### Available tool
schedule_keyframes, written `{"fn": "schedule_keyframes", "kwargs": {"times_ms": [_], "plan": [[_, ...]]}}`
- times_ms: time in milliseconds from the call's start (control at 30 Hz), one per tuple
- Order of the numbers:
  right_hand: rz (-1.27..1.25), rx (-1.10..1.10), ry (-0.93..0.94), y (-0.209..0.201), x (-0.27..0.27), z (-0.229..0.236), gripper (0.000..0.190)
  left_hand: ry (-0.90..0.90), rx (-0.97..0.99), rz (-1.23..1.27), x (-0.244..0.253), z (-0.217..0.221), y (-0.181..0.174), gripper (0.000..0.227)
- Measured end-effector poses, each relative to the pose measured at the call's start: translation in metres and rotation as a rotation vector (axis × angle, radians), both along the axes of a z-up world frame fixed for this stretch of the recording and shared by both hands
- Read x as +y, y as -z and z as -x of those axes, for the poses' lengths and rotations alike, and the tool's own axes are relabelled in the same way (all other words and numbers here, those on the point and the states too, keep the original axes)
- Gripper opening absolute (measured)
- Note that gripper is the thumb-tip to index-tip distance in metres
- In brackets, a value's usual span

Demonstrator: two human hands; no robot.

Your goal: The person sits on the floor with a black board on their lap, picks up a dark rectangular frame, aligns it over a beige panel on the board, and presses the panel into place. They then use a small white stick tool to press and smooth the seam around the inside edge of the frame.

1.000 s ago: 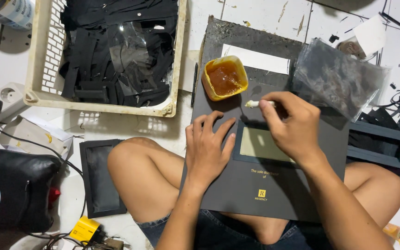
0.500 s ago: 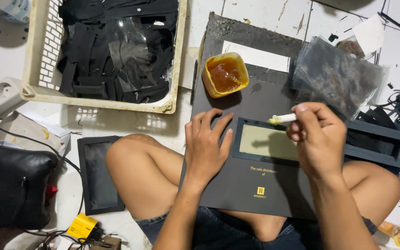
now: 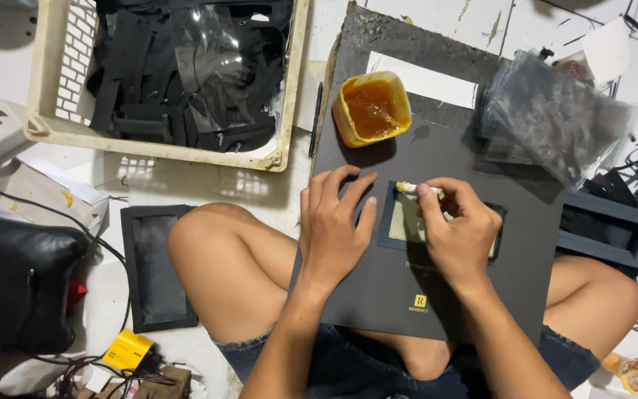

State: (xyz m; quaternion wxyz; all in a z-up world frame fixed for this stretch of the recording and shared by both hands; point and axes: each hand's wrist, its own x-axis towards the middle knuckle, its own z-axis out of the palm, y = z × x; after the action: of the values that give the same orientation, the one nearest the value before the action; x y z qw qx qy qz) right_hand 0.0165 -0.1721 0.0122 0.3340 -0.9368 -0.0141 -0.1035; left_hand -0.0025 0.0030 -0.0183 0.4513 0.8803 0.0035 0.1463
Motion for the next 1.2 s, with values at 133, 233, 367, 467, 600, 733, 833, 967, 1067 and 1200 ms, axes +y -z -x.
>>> {"fn": "schedule_keyframes", "kwargs": {"times_ms": [133, 233, 367, 467, 600, 733, 833, 967, 1067, 1200], "plan": [[0.15, -0.157, -0.106, 0.014, -0.003, -0.002, 0.007, -0.005, -0.015, -0.007, -0.001, 0.0, 0.002, 0.026], [0.196, -0.204, -0.149, 0.019, -0.001, -0.003, 0.008, -0.003, -0.017, -0.023, -0.001, 0.0, 0.004, 0.026], [0.239, -0.223, -0.194, 0.02, -0.002, 0.0, 0.01, 0.001, -0.014, -0.026, 0.0, -0.002, 0.003, 0.025], [0.241, -0.192, -0.219, 0.012, 0.001, 0.007, 0.008, -0.003, -0.024, -0.036, -0.001, -0.001, 0.004, 0.025], [0.231, -0.129, -0.248, 0.006, 0.001, 0.013, 0.007, -0.008, -0.022, -0.04, -0.001, -0.001, 0.006, 0.025], [0.232, -0.141, -0.263, 0.004, -0.001, 0.005, 0.008, 0.0, -0.004, -0.028, -0.001, -0.001, 0.003, 0.025], [0.22, -0.178, -0.252, 0.01, -0.001, -0.006, 0.007, -0.001, -0.009, -0.03, -0.001, 0.0, 0.002, 0.025], [0.247, -0.22, -0.261, 0.012, 0.002, -0.009, 0.007, -0.003, -0.004, -0.026, 0.0, 0.0, 0.002, 0.025], [0.263, -0.196, -0.264, 0.006, 0.004, 0.005, 0.008, 0.004, -0.01, -0.024, -0.001, -0.001, 0.002, 0.025], [0.248, -0.103, -0.247, -0.001, 0.007, 0.028, 0.007, 0.005, -0.001, -0.029, -0.001, -0.001, 0.002, 0.026]]}}
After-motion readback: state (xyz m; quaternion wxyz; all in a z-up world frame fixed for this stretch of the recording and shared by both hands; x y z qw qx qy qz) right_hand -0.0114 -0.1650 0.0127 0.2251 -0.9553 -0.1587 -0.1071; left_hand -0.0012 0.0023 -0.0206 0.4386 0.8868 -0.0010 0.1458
